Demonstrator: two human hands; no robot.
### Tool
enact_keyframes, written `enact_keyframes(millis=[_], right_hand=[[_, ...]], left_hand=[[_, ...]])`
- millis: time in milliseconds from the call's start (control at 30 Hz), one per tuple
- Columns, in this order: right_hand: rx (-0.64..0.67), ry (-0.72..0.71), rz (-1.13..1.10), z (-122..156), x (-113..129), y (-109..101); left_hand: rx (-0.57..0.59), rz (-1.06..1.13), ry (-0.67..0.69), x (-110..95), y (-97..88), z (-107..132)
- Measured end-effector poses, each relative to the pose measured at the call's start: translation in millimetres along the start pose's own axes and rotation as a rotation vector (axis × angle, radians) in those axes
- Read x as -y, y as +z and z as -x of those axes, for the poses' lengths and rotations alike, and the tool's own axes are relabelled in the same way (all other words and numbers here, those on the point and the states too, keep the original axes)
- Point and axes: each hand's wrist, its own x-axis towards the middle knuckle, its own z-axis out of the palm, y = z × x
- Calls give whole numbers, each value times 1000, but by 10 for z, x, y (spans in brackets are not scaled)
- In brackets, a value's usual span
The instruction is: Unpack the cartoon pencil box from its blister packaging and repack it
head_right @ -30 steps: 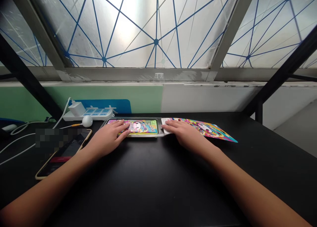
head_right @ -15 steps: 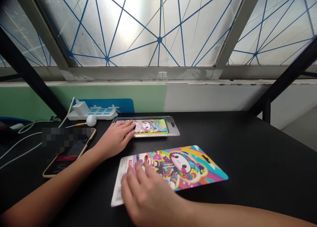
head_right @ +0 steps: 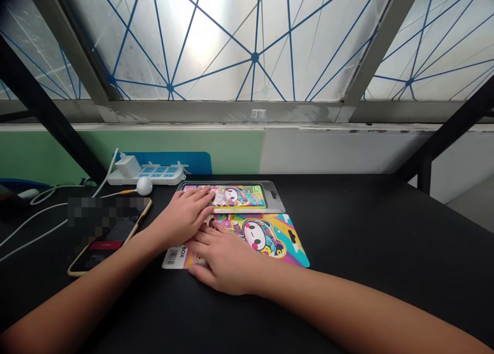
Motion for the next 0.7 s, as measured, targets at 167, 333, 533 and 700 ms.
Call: enact_keyframes(millis=[167, 333, 533, 700], right_hand=[[62, 51, -1, 11, -12, 24], [-92, -33, 85, 47, 1, 81], [-370, -37, 232, 34, -204, -196], [-344, 381, 385, 101, -872, -605]], left_hand=[[-119, 388, -137, 115, -129, -46], [-323, 573, -298, 227, -183, -80], [-193, 262, -130, 201, 24, -73], [-106, 111, -90, 176, 52, -61]])
